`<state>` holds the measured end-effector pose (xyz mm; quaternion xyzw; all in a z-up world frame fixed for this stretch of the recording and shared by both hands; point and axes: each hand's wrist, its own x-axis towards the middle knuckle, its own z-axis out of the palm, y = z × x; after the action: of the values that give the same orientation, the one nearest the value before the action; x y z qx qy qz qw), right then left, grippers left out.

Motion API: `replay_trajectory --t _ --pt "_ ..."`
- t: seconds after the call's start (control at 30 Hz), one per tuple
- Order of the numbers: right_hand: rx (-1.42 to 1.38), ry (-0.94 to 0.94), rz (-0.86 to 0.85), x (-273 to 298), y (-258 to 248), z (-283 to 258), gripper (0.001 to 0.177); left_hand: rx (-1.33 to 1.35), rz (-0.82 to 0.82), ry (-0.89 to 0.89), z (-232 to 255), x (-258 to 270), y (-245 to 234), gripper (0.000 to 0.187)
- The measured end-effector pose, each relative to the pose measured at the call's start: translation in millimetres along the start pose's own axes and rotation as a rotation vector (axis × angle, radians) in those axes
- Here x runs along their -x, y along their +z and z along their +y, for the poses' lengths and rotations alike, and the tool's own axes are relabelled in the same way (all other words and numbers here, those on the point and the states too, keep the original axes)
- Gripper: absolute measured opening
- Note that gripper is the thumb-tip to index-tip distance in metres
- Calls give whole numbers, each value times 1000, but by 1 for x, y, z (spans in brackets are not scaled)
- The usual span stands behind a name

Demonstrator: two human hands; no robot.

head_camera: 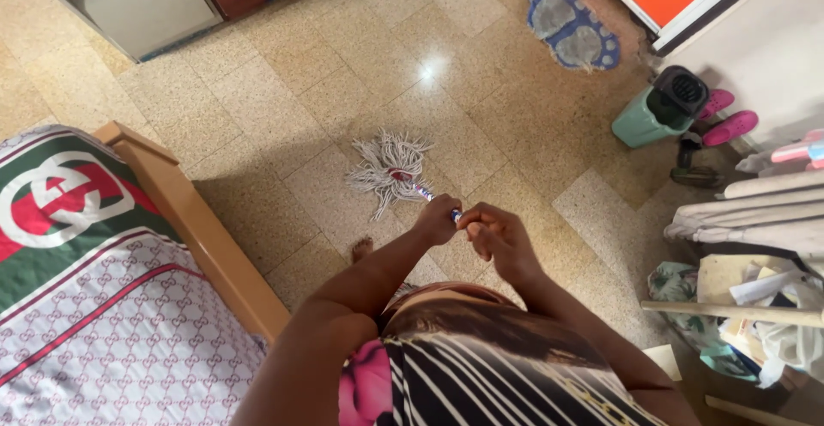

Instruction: Mopping the floor around a bed and cabinets in a bedroom.

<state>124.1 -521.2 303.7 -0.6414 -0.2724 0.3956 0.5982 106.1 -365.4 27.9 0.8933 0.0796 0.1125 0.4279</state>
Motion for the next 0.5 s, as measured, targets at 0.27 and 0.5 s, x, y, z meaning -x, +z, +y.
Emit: replay_trajectory --t 0.27,0.5 --pt "176 -230 -54 -44 13 -25 15 194 106 62 -11 -32 -33 18" --pt "327 -310 -89 -114 11 -16 8 157 116 20 -32 -85 -76 25"
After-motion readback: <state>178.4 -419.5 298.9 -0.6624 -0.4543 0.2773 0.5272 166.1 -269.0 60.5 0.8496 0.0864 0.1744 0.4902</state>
